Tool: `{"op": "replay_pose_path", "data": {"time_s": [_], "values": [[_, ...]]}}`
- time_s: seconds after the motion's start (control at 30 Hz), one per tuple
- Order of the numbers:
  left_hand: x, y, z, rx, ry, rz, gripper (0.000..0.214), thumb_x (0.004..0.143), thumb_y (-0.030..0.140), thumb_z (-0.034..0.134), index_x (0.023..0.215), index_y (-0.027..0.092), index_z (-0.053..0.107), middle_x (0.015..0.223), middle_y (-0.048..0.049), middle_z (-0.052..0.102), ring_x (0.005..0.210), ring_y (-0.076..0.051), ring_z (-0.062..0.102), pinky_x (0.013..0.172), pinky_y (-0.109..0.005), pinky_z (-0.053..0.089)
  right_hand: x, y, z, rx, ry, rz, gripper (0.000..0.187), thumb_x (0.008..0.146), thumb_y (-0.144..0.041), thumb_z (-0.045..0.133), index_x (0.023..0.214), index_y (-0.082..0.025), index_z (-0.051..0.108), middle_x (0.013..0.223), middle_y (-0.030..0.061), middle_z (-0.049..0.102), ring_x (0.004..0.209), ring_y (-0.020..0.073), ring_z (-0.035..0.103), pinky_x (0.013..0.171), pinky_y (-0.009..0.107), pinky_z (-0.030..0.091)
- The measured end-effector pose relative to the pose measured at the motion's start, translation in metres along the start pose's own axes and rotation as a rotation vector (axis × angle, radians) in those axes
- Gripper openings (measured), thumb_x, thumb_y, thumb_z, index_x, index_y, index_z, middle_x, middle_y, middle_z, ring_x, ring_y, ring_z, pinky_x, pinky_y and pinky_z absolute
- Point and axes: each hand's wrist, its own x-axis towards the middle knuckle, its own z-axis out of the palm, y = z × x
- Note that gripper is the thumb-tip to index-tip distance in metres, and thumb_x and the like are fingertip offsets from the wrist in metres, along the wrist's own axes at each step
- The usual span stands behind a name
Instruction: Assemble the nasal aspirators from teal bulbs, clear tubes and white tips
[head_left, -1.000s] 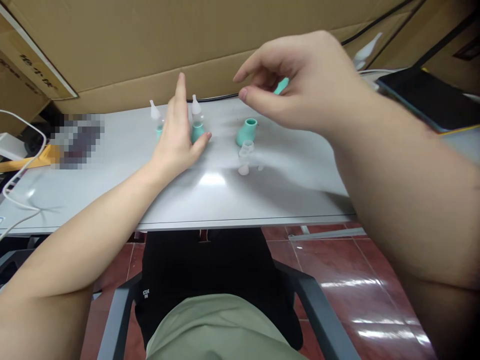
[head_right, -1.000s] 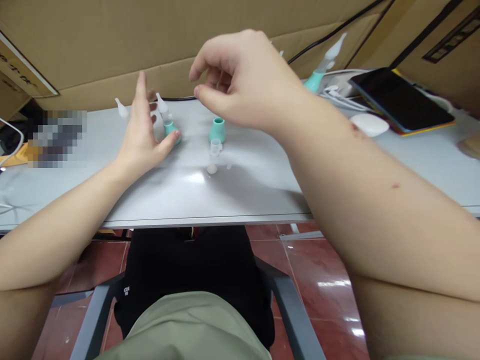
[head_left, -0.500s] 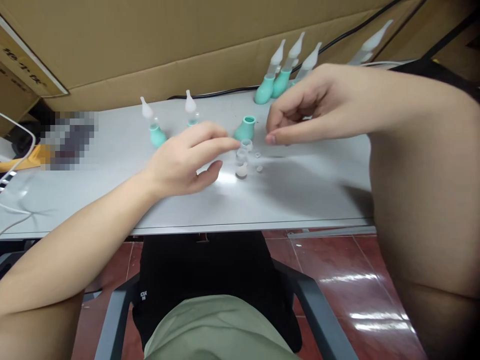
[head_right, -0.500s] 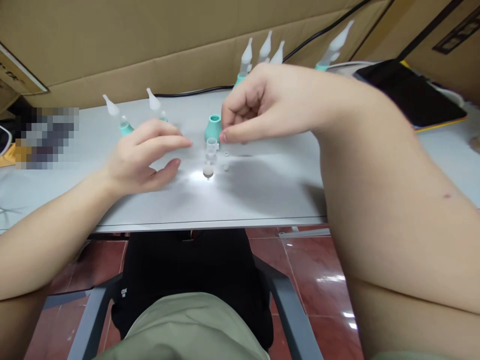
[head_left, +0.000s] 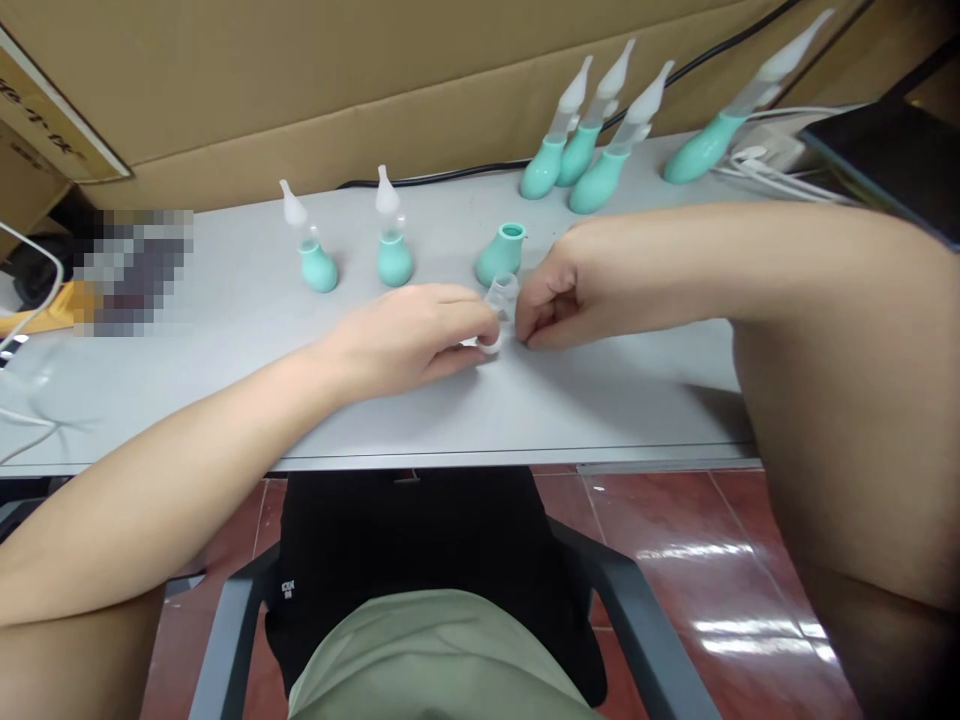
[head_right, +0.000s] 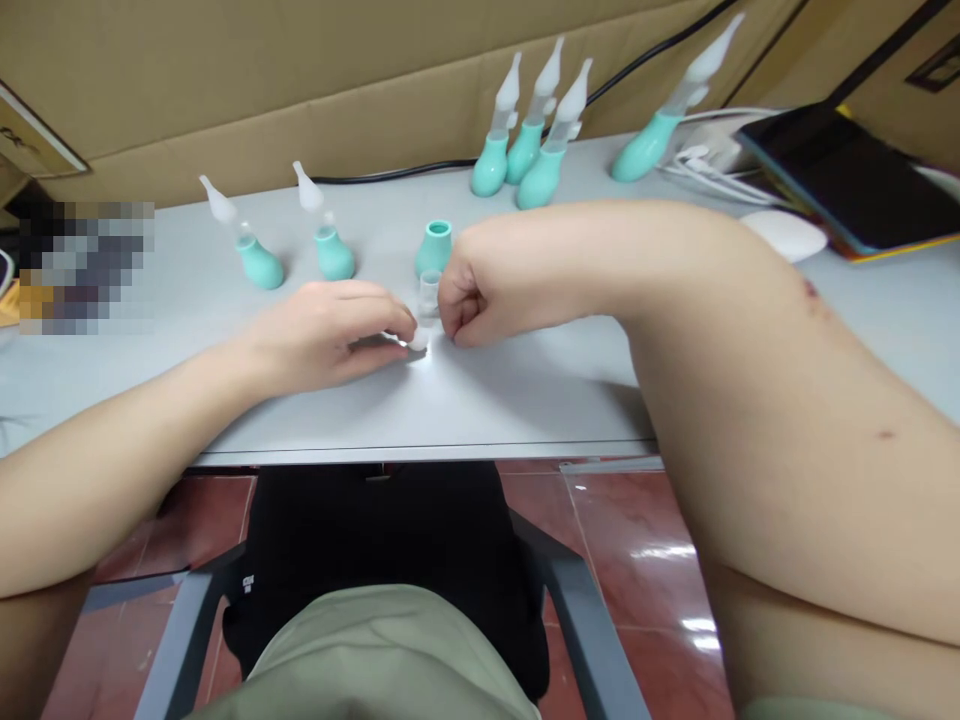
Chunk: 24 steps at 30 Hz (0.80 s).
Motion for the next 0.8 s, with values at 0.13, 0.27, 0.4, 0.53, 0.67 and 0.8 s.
{"op": "replay_pose_path", "data": {"time_s": [0.13,0.27,0.4,0.53,0.67,0.8], "values": [[0.002,-0.002,0.004,-0.067,0.082,-0.066,0.024,0.11,-0.002,0.081,0.107,0.021,0.088,0.108,-0.0025,0.093,0.102,-0.022,0.088,0.095,-0.036,0.069,-0.003,0.002,0.0,0.061,0.015,-0.056,0.042,0.087,0.01,0.096,0.086,-0.032,0.101,0.077,-0.0115,0.087,0.062,0.0127,0.073,0.06,0.03,0.049],[0.001,-0.005,0.002,-0.414,0.273,-0.232,0.024,0.105,-0.003,0.079,0.101,0.02,0.083,0.097,-0.0022,0.089,0.09,-0.019,0.086,0.089,-0.035,0.073,-0.011,-0.001,-0.003,0.33,0.184,-0.245,0.028,0.088,-0.006,0.092,0.085,-0.033,0.099,0.076,-0.0089,0.086,0.065,0.0159,0.074,0.063,0.034,0.055],[-0.002,-0.004,-0.007,-0.616,0.384,-0.459,0.016,0.109,0.006,0.085,0.108,0.021,0.079,0.104,-0.0049,0.092,0.101,-0.023,0.096,0.099,-0.043,0.085,-0.013,-0.017,0.004,0.686,0.516,-0.27,0.017,0.087,-0.015,0.091,0.083,-0.031,0.096,0.077,-0.0006,0.087,0.07,0.0224,0.078,0.068,0.04,0.061],[-0.005,-0.014,-0.006,-0.642,0.433,-0.426,0.014,0.119,0.025,0.091,0.113,0.023,0.078,0.11,-0.0058,0.094,0.109,-0.026,0.099,0.107,-0.049,0.088,0.002,-0.024,0.017,0.838,0.673,-0.327,0.024,0.087,-0.008,0.097,0.08,-0.03,0.093,0.08,0.0003,0.089,0.075,0.022,0.08,0.073,0.039,0.064],[-0.004,-0.031,0.005,-0.929,0.547,-0.316,0.041,0.092,0.037,0.118,0.103,0.025,0.081,0.099,-0.0008,0.092,0.099,-0.026,0.099,0.099,-0.041,0.088,0.023,-0.015,0.029,0.957,0.716,-0.471,0.022,0.086,-0.007,0.107,0.087,-0.027,0.098,0.085,0.0018,0.091,0.074,0.0196,0.082,0.072,0.035,0.066],[-0.001,-0.038,0.009,-1.032,0.604,-0.356,0.049,0.078,0.032,0.126,0.095,0.026,0.08,0.092,0.003,0.09,0.091,-0.026,0.097,0.095,-0.043,0.089,0.03,-0.011,0.035,0.987,0.747,-0.507,0.029,0.085,0.002,0.104,0.09,-0.027,0.101,0.089,0.0022,0.094,0.076,0.0182,0.081,0.071,0.034,0.064]]}}
